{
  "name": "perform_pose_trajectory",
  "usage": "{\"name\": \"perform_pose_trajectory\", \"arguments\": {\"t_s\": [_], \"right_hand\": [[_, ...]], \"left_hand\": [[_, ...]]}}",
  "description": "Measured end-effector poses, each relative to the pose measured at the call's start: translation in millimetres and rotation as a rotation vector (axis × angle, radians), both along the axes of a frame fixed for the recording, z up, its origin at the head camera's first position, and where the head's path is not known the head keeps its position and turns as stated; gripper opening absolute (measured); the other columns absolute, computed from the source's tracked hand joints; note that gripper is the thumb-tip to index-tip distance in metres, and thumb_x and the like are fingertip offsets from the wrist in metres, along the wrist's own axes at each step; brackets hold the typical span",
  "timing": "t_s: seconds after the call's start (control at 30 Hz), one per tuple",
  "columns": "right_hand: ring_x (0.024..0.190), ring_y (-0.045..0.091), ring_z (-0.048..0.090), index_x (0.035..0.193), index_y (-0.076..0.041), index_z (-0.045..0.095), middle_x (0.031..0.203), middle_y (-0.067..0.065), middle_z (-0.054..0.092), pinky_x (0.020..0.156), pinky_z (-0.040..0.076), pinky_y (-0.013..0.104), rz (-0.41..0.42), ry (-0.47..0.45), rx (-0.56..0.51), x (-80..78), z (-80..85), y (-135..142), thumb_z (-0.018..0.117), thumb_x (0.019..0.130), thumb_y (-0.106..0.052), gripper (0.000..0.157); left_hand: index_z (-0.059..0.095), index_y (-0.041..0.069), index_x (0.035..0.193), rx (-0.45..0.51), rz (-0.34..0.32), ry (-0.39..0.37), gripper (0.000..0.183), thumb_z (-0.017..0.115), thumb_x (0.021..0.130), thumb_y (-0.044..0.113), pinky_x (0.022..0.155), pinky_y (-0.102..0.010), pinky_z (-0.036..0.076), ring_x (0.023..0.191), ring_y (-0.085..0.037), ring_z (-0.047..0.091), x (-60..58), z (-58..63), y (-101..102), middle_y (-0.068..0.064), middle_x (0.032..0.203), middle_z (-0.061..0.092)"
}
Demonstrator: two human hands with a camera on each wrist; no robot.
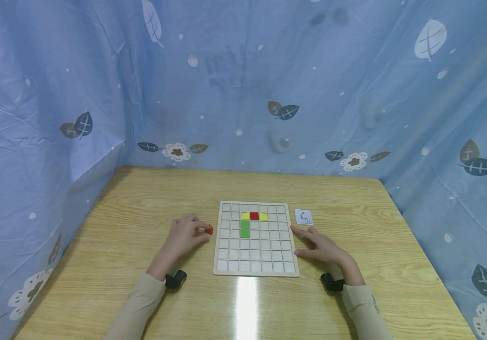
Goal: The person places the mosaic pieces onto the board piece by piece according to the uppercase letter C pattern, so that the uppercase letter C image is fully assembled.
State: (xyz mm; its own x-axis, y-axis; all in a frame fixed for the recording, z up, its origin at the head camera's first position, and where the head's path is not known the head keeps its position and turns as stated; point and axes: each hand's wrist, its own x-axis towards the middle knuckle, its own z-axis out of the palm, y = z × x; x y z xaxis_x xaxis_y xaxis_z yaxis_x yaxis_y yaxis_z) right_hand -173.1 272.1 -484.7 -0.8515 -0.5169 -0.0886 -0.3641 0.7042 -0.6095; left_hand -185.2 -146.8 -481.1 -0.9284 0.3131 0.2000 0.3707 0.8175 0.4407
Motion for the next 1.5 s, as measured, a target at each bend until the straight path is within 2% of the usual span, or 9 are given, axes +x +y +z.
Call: {"name": "perform_pose_trajectory", "arguments": {"t_s": [0.3, 0.57, 0.8, 0.97, 1.13, 1.33, 1.5], "right_hand": [[0.066, 0.011, 0.028, 0.143, -0.014, 0.036, 0.080, 0.004, 0.037, 0.057, 0.026, 0.022, -0.009, -0.004, 0.011, -0.8, 0.4, 0, 0.066, 0.084, -0.039, 0.071], [0.065, 0.010, 0.028, 0.143, -0.013, 0.036, 0.080, 0.003, 0.037, 0.056, 0.026, 0.022, 0.001, 0.014, 0.006, -1.9, -1.0, 0, 0.065, 0.084, -0.040, 0.071], [0.065, 0.010, 0.029, 0.143, -0.014, 0.036, 0.080, 0.002, 0.037, 0.057, 0.027, 0.022, 0.003, 0.013, 0.002, -1.9, -0.9, 1, 0.066, 0.084, -0.040, 0.072], [0.065, 0.010, 0.029, 0.143, -0.014, 0.036, 0.080, 0.003, 0.038, 0.056, 0.027, 0.022, 0.001, 0.012, 0.000, -1.7, -1.7, 2, 0.066, 0.083, -0.039, 0.072], [0.065, 0.010, 0.029, 0.144, -0.014, 0.035, 0.080, 0.003, 0.037, 0.056, 0.027, 0.022, -0.002, 0.003, 0.001, -1.8, -2.5, 2, 0.066, 0.083, -0.040, 0.072], [0.065, 0.010, 0.028, 0.144, -0.015, 0.035, 0.079, 0.002, 0.035, 0.056, 0.026, 0.021, 0.000, 0.003, -0.005, -1.9, -3.0, 2, 0.066, 0.084, -0.040, 0.072], [0.065, 0.010, 0.028, 0.143, -0.011, 0.036, 0.078, 0.003, 0.035, 0.056, 0.026, 0.022, 0.018, 0.014, -0.025, -1.6, -3.0, 1, 0.066, 0.084, -0.036, 0.071]], "left_hand": [[0.073, 0.023, 0.097, -0.003, 0.056, -0.010, 0.024, 0.075, 0.077, 0.034, 0.085, -0.054, 0.031, 0.076, -0.014, 0.043, 4.2, -0.9, -20, 0.004, 0.077, 0.053], [0.074, 0.020, 0.097, 0.025, 0.084, 0.025, 0.027, 0.076, 0.075, 0.035, 0.082, -0.053, 0.030, 0.079, -0.018, 0.046, 10.2, -5.5, -38, 0.003, 0.074, 0.051], [0.073, 0.019, 0.100, -0.001, 0.113, 0.013, 0.029, 0.076, 0.075, 0.035, 0.083, -0.054, 0.029, 0.080, -0.019, 0.045, 15.0, -5.0, -49, 0.002, 0.082, 0.055], [0.072, 0.019, 0.098, -0.019, 0.117, 0.034, 0.027, 0.078, 0.074, 0.029, 0.083, -0.056, 0.030, 0.079, -0.019, 0.045, 19.4, -4.6, -57, 0.002, 0.080, 0.053], [0.072, 0.018, 0.099, -0.045, 0.148, 0.037, 0.029, 0.078, 0.073, 0.029, 0.080, -0.054, 0.031, 0.086, -0.025, 0.048, 22.6, -5.0, -64, 0.000, 0.085, 0.055], [0.071, 0.018, 0.092, -0.074, 0.204, 0.046, 0.027, 0.079, 0.071, 0.033, 0.077, -0.053, 0.032, 0.086, -0.026, 0.050, 26.0, -5.4, -70, -0.001, 0.085, 0.055], [0.071, 0.016, 0.088, -0.058, 0.212, 0.043, 0.024, 0.079, 0.072, 0.032, 0.079, -0.055, 0.031, 0.089, -0.027, 0.049, 27.7, -5.9, -74, -0.004, 0.091, 0.057]]}}
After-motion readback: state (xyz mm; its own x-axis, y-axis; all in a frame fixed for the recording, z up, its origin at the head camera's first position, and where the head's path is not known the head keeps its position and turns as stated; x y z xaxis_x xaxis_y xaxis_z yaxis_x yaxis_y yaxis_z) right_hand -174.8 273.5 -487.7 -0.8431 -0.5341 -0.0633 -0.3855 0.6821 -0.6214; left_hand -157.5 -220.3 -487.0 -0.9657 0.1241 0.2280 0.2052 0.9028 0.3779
